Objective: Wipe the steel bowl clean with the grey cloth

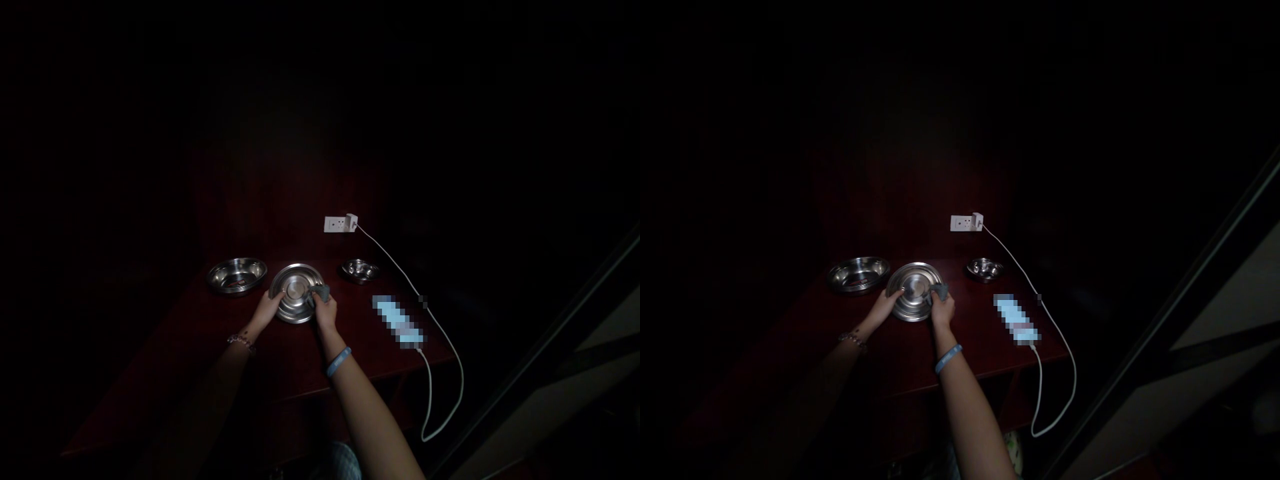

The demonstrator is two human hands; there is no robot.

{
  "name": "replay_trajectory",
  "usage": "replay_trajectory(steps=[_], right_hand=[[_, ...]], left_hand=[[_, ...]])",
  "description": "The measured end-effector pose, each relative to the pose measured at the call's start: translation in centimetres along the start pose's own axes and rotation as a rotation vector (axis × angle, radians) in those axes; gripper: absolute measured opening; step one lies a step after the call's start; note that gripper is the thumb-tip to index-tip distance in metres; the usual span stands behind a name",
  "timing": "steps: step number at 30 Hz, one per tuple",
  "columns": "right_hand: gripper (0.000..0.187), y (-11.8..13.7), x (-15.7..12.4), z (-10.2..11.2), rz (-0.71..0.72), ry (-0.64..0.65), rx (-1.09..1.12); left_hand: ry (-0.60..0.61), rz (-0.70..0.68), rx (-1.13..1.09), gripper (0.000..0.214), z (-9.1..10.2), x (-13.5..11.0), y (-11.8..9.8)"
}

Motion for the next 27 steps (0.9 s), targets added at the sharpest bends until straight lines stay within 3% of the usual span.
replay_trajectory(steps=[5,13,21,23,27], right_hand=[[0.024,0.2,-0.1,-0.1,-0.013,0.001,0.109],[0.027,0.0,-0.1,-0.1,-0.066,-0.054,0.361],[0.026,0.6,-0.3,-0.3,-0.163,-0.083,0.53],[0.027,0.7,-0.4,-0.5,-0.172,-0.042,0.559],[0.029,1.0,-0.8,-0.7,-0.173,0.062,0.564]], left_hand=[[0.045,-0.031,-0.013,0.023,-0.3,-0.1,0.6],[0.166,-0.13,-0.013,0.061,-0.6,0.3,1.4],[0.486,-0.13,0.09,0.055,-2.2,-1.6,1.5],[0.502,-0.117,0.077,0.05,-2.4,-1.8,1.3],[0.405,-0.099,0.039,0.048,-2.3,-1.6,1.2]])
Point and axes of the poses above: each hand's wrist, its own x-axis towards the middle knuckle, its own z-axis out of the back of the hand, y = z × x, the point moved 2 cm from there along x, towards the middle knuckle, and after that the axes turned 1 degree about y, right-handed, at the moved point
